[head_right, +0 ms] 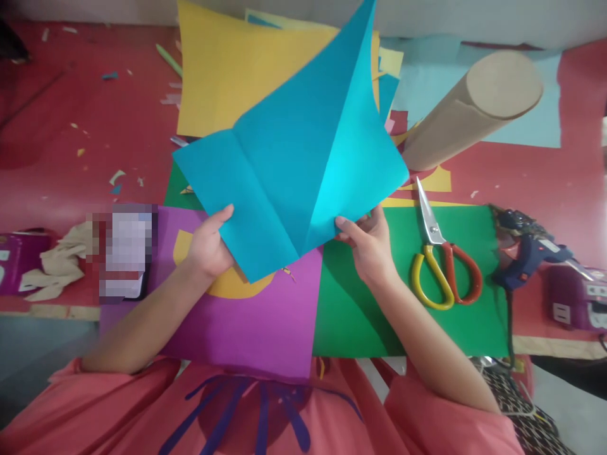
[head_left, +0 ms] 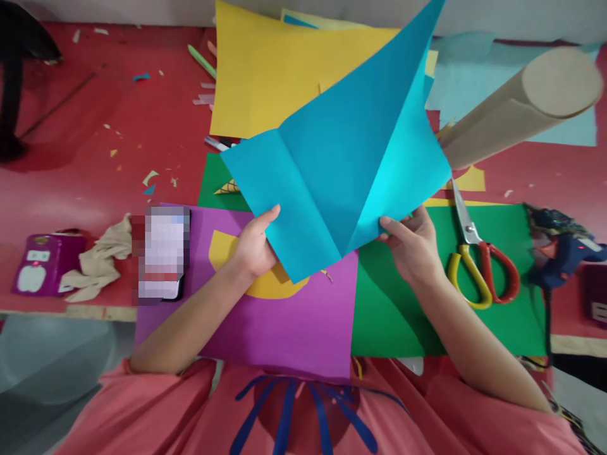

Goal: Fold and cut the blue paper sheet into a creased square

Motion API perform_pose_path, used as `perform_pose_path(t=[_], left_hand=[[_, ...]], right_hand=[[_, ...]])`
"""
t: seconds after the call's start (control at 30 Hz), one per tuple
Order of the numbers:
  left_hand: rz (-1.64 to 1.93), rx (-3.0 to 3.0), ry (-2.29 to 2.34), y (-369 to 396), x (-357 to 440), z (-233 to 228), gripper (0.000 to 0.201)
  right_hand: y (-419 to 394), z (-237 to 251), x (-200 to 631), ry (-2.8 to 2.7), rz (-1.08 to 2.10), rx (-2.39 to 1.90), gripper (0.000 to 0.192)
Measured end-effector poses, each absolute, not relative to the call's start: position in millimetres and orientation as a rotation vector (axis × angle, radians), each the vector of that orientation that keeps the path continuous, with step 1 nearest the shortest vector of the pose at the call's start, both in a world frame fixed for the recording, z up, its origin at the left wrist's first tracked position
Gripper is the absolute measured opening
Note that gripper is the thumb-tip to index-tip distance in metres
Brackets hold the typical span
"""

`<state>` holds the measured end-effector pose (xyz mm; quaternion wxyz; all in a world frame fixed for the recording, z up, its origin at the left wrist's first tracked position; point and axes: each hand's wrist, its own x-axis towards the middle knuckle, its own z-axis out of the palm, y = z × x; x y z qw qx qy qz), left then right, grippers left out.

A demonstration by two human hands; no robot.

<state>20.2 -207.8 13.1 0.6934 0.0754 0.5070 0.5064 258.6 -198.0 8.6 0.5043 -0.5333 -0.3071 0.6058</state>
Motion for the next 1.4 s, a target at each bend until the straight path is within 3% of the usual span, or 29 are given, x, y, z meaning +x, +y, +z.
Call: perform_pose_path(t=[0.17,0.4,0.47,0.57,0.67,0.83,1.0,1.27,1.4], left_hand=[[1.102,0.201,1.112,-206,21,7,0.035],[1.029,0.183,1.126,-205,21,3,0.032],[1.035,0.180,1.130,-205,21,3,0.031],[1.073,0.172,1.152,-204,20,2,0.028],[1.097,0.179,1.168,-204,20,2,0.028],[1.098,0.195,1.168,-205,20,1,0.032],[1.094,0.219,1.149,-205,21,0,0.037],[1.120,0.194,1.142,-204,22,2,0.032],[1.124,0.160,1.167,-203,21,3,0.029]], right_hand=[[-200,4,268,-0.819,1.388,-1.341,0.043],[-222,13,292,-0.947,1.568,-1.442,0.042],[-238,23,307,-1.209,1.351,-1.588,0.046],[-264,37,342,-1.689,0.655,-1.946,0.031],[-283,41,385,-1.845,0.120,-2.211,0.046],[-295,25,424,-1.896,0.319,-2.520,0.070],[-281,16,414,-1.971,0.199,-2.474,0.081],[-248,11,427,-2.096,0.199,-2.573,0.074],[-242,12,436,-2.000,0.412,-2.519,0.062]])
